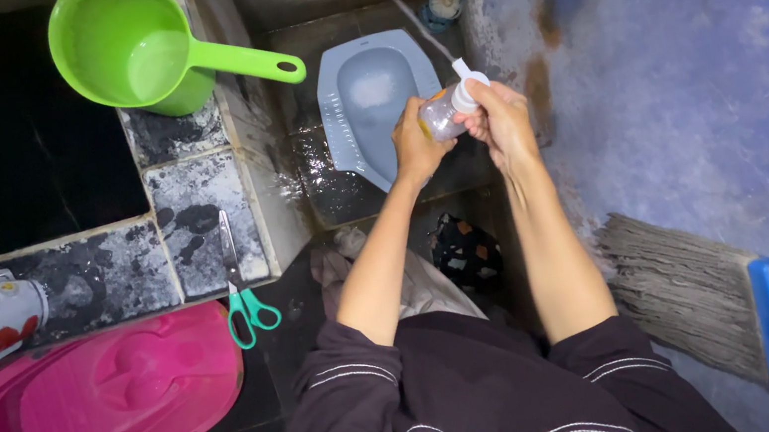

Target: Refilling a plastic soap bottle from a large refill pouch in a bathroom setting.

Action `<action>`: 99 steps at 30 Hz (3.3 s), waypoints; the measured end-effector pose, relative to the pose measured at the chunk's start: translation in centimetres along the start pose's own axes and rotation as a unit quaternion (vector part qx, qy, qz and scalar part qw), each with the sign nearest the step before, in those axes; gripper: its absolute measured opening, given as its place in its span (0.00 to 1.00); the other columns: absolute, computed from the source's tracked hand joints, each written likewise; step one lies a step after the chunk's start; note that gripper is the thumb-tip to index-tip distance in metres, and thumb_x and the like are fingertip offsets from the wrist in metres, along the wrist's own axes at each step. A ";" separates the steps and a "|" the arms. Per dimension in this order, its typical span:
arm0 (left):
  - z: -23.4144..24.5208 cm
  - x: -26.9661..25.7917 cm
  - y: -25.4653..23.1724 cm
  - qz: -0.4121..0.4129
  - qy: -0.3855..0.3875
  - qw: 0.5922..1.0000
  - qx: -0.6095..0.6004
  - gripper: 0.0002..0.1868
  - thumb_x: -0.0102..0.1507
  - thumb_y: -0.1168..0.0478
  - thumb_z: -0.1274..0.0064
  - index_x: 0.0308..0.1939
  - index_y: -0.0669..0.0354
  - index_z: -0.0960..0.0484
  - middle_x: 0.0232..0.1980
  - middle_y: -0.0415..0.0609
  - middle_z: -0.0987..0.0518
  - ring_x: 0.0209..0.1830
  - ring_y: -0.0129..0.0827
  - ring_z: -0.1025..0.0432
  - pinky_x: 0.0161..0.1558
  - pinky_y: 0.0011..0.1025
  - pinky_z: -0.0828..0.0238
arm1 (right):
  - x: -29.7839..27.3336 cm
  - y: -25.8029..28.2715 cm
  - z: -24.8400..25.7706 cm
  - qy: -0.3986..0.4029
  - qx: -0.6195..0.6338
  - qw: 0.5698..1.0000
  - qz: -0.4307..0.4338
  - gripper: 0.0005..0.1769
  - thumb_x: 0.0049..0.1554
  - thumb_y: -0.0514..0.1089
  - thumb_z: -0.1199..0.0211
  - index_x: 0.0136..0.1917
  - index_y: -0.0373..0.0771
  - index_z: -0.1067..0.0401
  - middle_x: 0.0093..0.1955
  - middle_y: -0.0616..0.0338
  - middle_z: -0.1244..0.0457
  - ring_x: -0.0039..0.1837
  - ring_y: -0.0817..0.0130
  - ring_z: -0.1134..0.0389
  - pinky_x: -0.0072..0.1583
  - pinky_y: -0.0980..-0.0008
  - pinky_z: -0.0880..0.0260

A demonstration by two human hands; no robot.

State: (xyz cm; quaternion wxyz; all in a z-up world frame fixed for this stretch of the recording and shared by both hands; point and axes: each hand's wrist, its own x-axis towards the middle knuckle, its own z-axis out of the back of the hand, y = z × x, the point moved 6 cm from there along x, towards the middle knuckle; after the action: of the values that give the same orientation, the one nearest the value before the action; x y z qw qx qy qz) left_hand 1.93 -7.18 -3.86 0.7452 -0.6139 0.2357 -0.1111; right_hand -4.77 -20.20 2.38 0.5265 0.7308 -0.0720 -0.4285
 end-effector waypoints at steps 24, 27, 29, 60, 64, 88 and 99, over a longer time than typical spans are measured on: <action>0.1 0.0 0.9 0.018 0.008 1.000 0.010 0.35 0.40 0.70 0.26 0.47 0.58 0.29 0.47 0.52 0.17 0.49 0.44 0.21 0.50 0.37 0.24 | 0.5 -0.6 -0.4 -0.018 -0.020 1.000 -0.006 0.18 0.61 0.52 0.35 0.49 0.33 0.25 0.35 0.52 0.30 0.29 0.79 0.34 0.34 0.82 0.32; 0.1 0.1 1.3 0.002 -0.005 1.000 0.008 0.36 0.38 0.71 0.26 0.47 0.58 0.29 0.47 0.53 0.18 0.50 0.45 0.21 0.51 0.38 0.25 | -0.4 0.6 -0.8 -0.028 -0.018 0.999 -0.028 0.21 0.60 0.55 0.37 0.49 0.33 0.25 0.36 0.52 0.30 0.30 0.78 0.32 0.35 0.80 0.29; 0.5 0.2 0.9 0.011 -0.004 1.000 0.029 0.37 0.38 0.71 0.26 0.47 0.58 0.29 0.47 0.53 0.17 0.50 0.47 0.22 0.51 0.39 0.25 | -0.8 1.1 -1.0 -0.025 -0.015 0.999 -0.040 0.22 0.60 0.56 0.38 0.49 0.33 0.24 0.36 0.52 0.29 0.31 0.77 0.31 0.36 0.80 0.28; 1.2 0.4 0.2 -0.001 0.011 1.000 0.029 0.37 0.38 0.70 0.25 0.46 0.57 0.30 0.49 0.51 0.18 0.52 0.48 0.22 0.52 0.39 0.25 | 0.7 -0.5 -0.7 -0.008 0.020 1.000 0.001 0.20 0.62 0.53 0.36 0.50 0.31 0.25 0.36 0.49 0.30 0.29 0.78 0.35 0.33 0.81 0.34; 1.0 0.4 0.3 0.003 0.008 1.000 0.022 0.37 0.38 0.71 0.25 0.46 0.57 0.29 0.48 0.51 0.18 0.51 0.47 0.22 0.52 0.37 0.25 | 0.7 -0.6 -0.5 -0.009 0.007 1.000 0.007 0.20 0.63 0.52 0.35 0.51 0.30 0.25 0.37 0.49 0.30 0.30 0.77 0.34 0.34 0.80 0.33; 2.2 0.6 0.3 -0.013 0.009 0.999 0.037 0.37 0.37 0.67 0.23 0.46 0.58 0.29 0.47 0.53 0.18 0.50 0.48 0.22 0.51 0.39 0.25 | 0.1 1.6 -0.5 0.013 0.029 0.999 0.019 0.26 0.63 0.60 0.45 0.48 0.32 0.26 0.34 0.52 0.31 0.28 0.76 0.36 0.31 0.80 0.35; 5.9 1.9 6.3 0.137 -0.076 0.987 0.033 0.40 0.44 0.49 0.23 0.56 0.55 0.25 0.53 0.54 0.16 0.55 0.45 0.21 0.59 0.37 0.26 | -2.5 13.8 5.3 0.104 0.168 0.966 0.164 0.45 0.65 0.73 0.55 0.62 0.27 0.28 0.45 0.58 0.36 0.40 0.69 0.36 0.39 0.71 0.39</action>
State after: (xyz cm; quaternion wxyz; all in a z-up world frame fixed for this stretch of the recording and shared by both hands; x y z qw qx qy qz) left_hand 5.67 -1.58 -9.60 0.7892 -0.5571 0.2568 0.0314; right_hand -5.30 -28.58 14.78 0.4637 0.8276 -0.2069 -0.2392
